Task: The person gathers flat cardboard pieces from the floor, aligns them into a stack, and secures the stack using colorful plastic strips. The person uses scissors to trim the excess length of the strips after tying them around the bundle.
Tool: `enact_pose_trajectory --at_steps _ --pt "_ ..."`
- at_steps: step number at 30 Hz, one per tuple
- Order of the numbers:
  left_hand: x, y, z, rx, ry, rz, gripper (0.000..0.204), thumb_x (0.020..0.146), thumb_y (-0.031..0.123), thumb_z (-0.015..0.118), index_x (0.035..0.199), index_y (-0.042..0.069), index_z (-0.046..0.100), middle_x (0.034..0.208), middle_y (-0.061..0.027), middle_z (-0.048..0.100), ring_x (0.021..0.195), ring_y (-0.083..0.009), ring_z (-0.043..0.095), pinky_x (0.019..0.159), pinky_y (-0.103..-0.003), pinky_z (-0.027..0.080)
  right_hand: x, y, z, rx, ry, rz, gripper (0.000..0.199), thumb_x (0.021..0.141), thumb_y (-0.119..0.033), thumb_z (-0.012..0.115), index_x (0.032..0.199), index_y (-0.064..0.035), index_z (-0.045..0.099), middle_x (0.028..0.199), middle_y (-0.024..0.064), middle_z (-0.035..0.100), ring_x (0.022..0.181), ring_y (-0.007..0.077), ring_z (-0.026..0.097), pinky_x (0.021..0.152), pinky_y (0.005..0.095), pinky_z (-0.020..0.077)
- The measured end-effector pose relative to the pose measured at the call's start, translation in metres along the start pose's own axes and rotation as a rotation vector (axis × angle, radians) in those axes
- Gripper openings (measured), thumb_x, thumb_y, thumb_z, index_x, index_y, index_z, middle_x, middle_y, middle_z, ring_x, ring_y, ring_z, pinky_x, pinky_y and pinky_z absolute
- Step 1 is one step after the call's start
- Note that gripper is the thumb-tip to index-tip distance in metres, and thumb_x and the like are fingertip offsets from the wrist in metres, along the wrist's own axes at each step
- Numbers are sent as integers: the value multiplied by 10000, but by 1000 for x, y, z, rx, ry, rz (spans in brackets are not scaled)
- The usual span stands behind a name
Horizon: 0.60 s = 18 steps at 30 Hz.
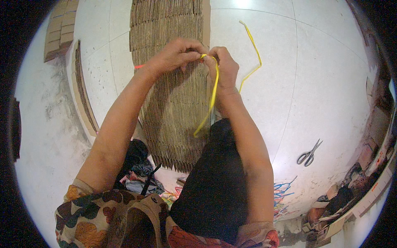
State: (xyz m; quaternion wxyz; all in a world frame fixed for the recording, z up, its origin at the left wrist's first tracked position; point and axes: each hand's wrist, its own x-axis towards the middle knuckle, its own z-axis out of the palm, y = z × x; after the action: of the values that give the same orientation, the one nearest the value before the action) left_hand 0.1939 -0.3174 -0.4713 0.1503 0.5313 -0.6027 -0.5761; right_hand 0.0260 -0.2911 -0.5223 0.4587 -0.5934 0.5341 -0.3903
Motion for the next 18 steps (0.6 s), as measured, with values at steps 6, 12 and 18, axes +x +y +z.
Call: enact_pose_trajectory --at_steps 6,12,18 --pt "2 -4 4 182 104 106 127 824 155 564 842 33 599 671 -47 576 544 -132 523 476 -267 425 7 -7 -13 -85 -34 -130 171 823 -169 607 726 -45 541 633 59 552 531 199 530 515 303 442" --pt "-8 -6 5 755 271 344 150 748 159 597 808 38 531 727 -148 560 672 -337 566 580 -418 445 -11 30 -34 -836 -252 -379 143 875 -215 502 781 -116 545 642 60 550 553 267 553 471 390 429" --pt "-27 -5 3 791 348 224 218 774 167 609 954 57 557 911 -141 582 859 -324 566 706 -399 465 6 75 -57 -309 -325 296 180 858 -231 524 851 -70 607 752 131 626 647 262 607 547 397 476"
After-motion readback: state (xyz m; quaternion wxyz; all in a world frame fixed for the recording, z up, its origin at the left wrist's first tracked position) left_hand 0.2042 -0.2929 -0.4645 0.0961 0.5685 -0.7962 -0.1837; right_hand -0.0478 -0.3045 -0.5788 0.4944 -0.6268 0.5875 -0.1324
